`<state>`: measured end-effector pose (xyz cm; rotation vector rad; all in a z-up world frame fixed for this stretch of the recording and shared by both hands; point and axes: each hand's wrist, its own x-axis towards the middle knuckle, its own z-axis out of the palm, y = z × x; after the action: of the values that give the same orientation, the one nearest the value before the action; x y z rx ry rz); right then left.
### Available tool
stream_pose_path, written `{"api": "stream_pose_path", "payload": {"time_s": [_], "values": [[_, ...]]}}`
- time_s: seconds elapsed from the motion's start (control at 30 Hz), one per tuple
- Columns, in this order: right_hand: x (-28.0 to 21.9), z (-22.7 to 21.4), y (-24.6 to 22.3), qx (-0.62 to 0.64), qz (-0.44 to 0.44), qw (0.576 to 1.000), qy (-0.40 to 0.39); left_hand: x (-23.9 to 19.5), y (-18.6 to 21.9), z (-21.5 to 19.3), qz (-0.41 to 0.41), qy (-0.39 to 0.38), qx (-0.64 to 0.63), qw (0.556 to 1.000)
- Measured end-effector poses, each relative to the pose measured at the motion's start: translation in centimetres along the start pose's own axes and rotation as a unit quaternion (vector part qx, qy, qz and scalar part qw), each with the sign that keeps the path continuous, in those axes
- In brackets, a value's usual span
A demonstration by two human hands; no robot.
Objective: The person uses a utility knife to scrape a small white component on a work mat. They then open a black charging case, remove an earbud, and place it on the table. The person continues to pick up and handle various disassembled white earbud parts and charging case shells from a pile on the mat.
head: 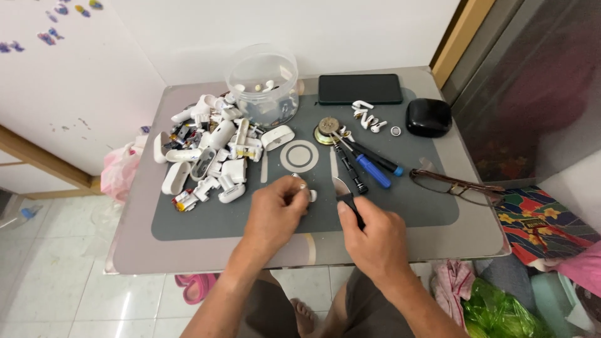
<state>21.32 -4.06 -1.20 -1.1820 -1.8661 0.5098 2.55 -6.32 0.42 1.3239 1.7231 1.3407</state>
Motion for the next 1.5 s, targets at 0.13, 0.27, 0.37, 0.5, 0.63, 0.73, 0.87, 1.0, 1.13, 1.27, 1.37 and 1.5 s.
{"api": "stream_pose_path", "payload": {"time_s": [0.13,0.27,0.37,0.5,0.63,0.73,0.87,1.0,1.13,1.27,1.37,1.5], "values": [[-0.2,-2.3,-1.7,0.172,0.139,0.975,0.005,2.2,3.6,-0.1,-0.031,-0.052,0.089,0.994],[0.4,-3.0,-1.1,0.257,0.19,0.947,0.033,7.7,6.0,3.8,0.059,-0.128,0.244,0.959],[0.3,-2.9,-1.0,0.268,0.201,0.942,0.032,10.0,7.8,5.1,0.093,-0.094,0.247,0.96],[0.2,-2.8,-0.5,0.272,0.193,0.942,0.039,8.5,9.1,1.6,0.078,-0.09,0.261,0.958],[0.5,-2.6,-0.5,0.269,0.166,0.949,0.023,6.4,4.1,-2.3,0.111,-0.011,0.309,0.945],[0.5,-2.2,-0.9,0.243,0.168,0.955,0.0,4.2,2.6,-2.4,0.005,-0.014,0.327,0.945],[0.4,-2.5,-1.8,0.202,0.172,0.964,-0.003,3.9,-1.2,0.7,0.012,-0.031,0.45,0.892],[0.4,-2.7,-2.3,0.194,0.185,0.963,-0.013,3.7,-2.1,2.5,0.15,-0.051,0.469,0.869],[0.1,-0.6,0.6,0.205,0.11,0.972,0.024,1.3,1.0,0.9,0.181,-0.04,0.423,0.887],[-0.4,0.2,-0.4,0.073,0.049,0.996,0.01,-0.1,1.9,0.2,0.151,-0.057,0.35,0.923],[-0.5,0.5,-0.9,-0.014,0.014,1.0,0.007,0.0,1.1,0.4,0.11,-0.083,0.312,0.94],[-0.3,0.5,-1.7,-0.13,0.008,0.991,-0.039,0.4,0.8,-0.1,0.093,-0.091,0.249,0.96]]}}
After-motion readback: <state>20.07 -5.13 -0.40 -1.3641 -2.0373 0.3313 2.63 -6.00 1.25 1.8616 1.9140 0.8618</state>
